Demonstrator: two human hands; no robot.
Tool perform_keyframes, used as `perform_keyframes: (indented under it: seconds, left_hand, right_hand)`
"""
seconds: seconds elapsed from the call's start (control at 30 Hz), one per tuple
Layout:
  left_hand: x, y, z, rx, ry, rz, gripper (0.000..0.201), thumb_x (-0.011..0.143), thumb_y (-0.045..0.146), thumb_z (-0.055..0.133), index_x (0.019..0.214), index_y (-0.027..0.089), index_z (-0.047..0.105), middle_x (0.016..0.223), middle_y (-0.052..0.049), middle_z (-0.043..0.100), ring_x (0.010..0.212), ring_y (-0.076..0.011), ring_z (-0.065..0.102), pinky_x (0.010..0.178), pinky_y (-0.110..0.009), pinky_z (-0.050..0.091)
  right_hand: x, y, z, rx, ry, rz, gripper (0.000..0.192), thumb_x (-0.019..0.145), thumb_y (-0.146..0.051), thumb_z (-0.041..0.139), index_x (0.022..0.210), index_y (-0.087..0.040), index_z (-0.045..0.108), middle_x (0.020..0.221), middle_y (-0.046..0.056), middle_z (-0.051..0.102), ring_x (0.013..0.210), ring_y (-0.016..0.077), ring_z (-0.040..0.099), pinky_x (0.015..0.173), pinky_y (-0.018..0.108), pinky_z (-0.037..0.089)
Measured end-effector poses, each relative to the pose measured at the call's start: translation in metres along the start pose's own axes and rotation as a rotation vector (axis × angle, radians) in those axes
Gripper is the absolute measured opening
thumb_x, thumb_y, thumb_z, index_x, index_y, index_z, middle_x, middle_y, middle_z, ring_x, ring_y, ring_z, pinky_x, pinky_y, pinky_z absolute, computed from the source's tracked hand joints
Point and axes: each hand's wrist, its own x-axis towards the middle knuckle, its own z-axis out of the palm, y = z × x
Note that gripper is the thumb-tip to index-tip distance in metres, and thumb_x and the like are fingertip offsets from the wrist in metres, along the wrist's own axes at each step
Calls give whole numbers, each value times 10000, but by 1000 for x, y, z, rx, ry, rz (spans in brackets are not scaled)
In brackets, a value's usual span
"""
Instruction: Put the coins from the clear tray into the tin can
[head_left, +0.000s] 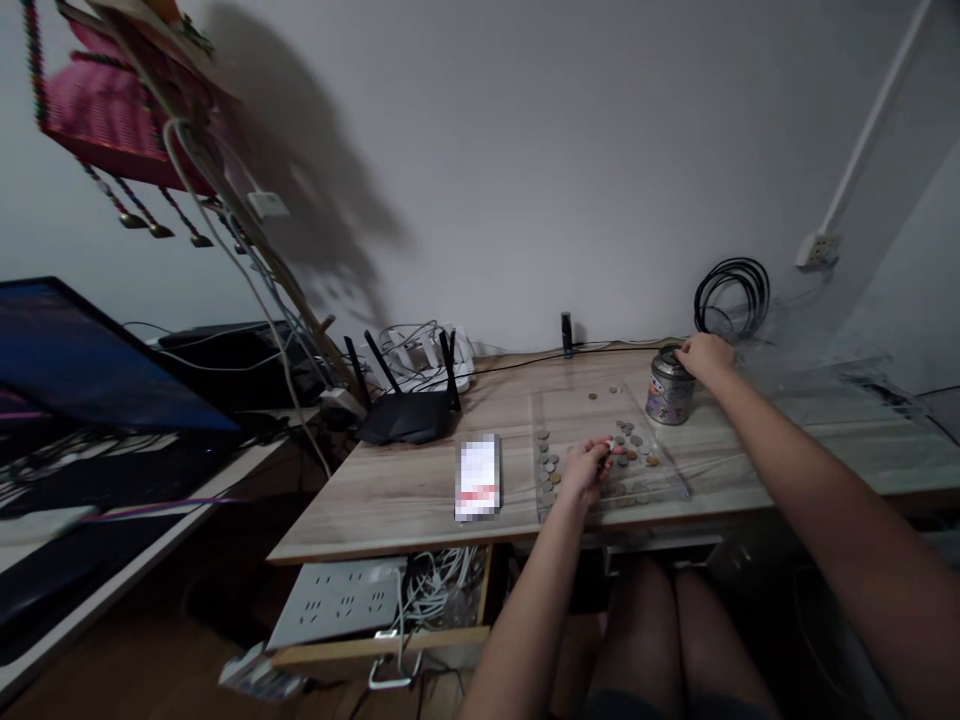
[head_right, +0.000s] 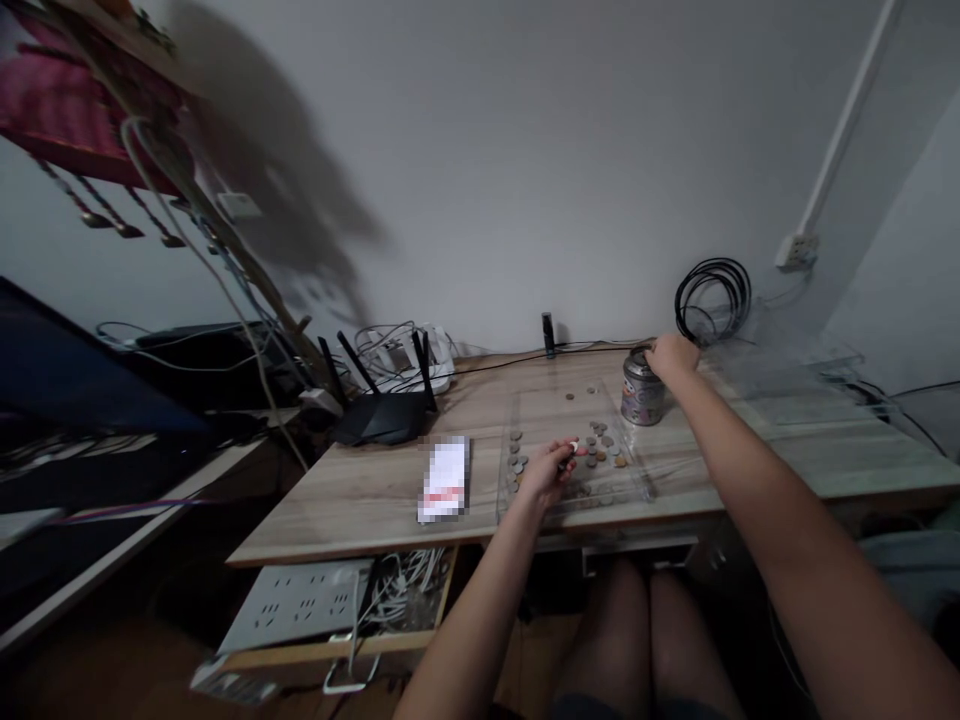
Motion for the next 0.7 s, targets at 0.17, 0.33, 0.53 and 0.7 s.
perform_keyframes:
  seconds: [0.17,0.33,0.53,0.7]
  left_hand:
    - [-2,0,-1,-12,11,44,430,690,180,620,1103,111,525,663,-14,627,387,-21,384,346,-136,180]
    - [0,-1,0,-76,40,52,594,682,164,651,1241,141,451,570,52,534,390,-31,420,344,-133,196]
    - [2,-1,-1,-125,50,21,131,789,161,523,865,84,597,715,-73,655,426,-29,456,350,-127,273]
    - [1,1,-1,-125,97,-44,122,765,114,501,726,92,614,664,-75,663,420,-38,466,371,-126,333]
  right_hand:
    - [-72,-34,19,437,-240,-409,329,810,-350,465,925,-153,703,860,96,676,746,186,595,652,276,443]
    - [-145,-59,53,740,-590,-586,301,777,-326,484,878,-152,707,753,52,690,623,145,575,572,240,423]
    - [-92,-42,29,587,-196,-454,227,749,-288,519,773,-165,708,743,54,689,673,157,590,617,247,418]
    - [-7,-6,2,141,48,-94,219,688,-254,588,855,-184,711,825,82,682,758,208,599,618,281,417]
